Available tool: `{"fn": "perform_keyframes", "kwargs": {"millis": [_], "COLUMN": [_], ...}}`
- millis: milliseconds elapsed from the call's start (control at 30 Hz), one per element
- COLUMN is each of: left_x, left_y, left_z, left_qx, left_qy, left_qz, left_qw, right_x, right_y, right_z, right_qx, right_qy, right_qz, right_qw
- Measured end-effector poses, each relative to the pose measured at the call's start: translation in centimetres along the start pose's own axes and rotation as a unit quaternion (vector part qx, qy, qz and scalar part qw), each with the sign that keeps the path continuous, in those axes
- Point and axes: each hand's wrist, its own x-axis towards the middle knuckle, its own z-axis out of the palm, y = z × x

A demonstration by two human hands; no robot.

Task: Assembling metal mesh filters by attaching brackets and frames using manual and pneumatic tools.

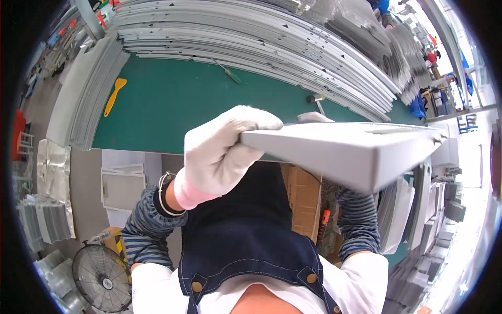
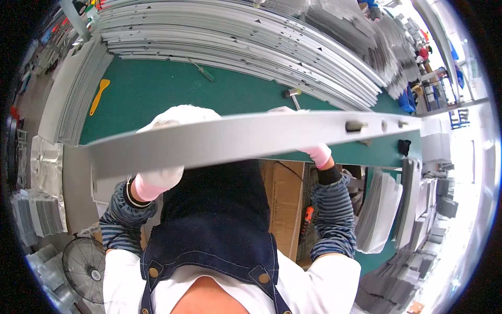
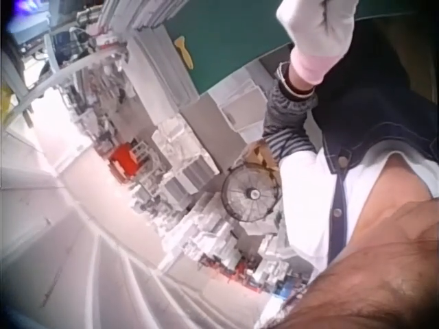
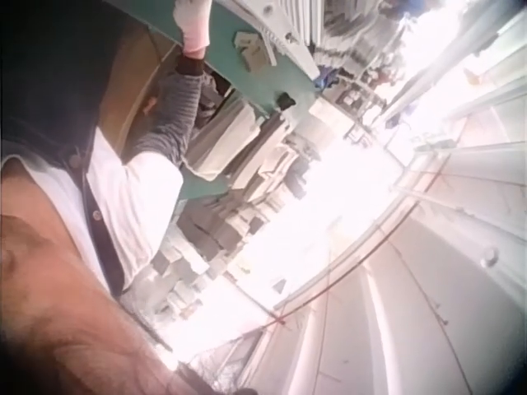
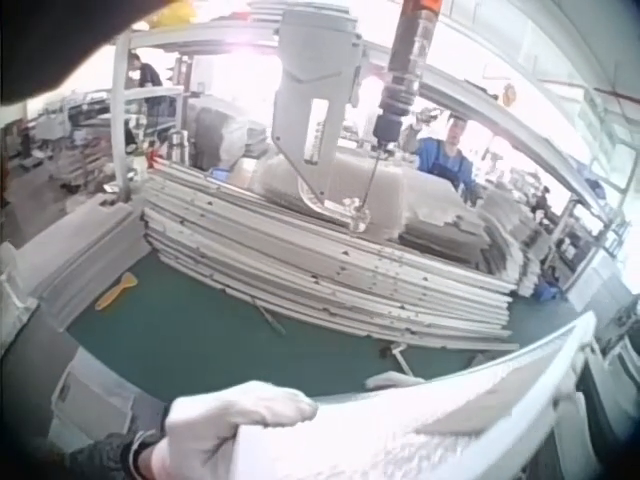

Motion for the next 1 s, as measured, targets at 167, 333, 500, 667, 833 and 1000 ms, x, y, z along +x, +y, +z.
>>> {"fn": "perform_keyframes", "kwargs": {"millis": [167, 333, 500, 667, 833, 1000], "left_x": [-0.2, -1.0, -5.3, -2.0, 3.2, 3.5], "left_y": [-1.3, -7.1, -12.0, -14.0, -19.8, -24.0], "left_z": [-0.6, -7.5, -22.1, -21.8, -10.9, -5.1], "left_qx": [0.031, 0.321, 0.619, 0.551, 0.533, 0.555], "left_qy": [-0.024, -0.042, -0.013, -0.142, -0.34, -0.492], "left_qz": [-0.069, -0.019, -0.265, -0.16, -0.006, -0.095], "left_qw": [0.997, 0.946, 0.739, 0.807, 0.775, 0.664], "right_x": [1.9, 0.1, -5.0, -5.4, -5.5, -5.9], "right_y": [0.7, 2.8, -3.0, -1.8, -1.7, 0.8], "right_z": [1.2, 2.0, 4.6, 9.9, 9.4, 6.8], "right_qx": [-0.218, -0.347, -0.539, -0.478, -0.361, -0.333], "right_qy": [-0.025, 0.121, 0.095, 0.023, 0.112, 0.043], "right_qz": [0.138, -0.037, -0.14, -0.166, -0.024, -0.032], "right_qw": [0.966, 0.929, 0.825, 0.862, 0.926, 0.941]}}
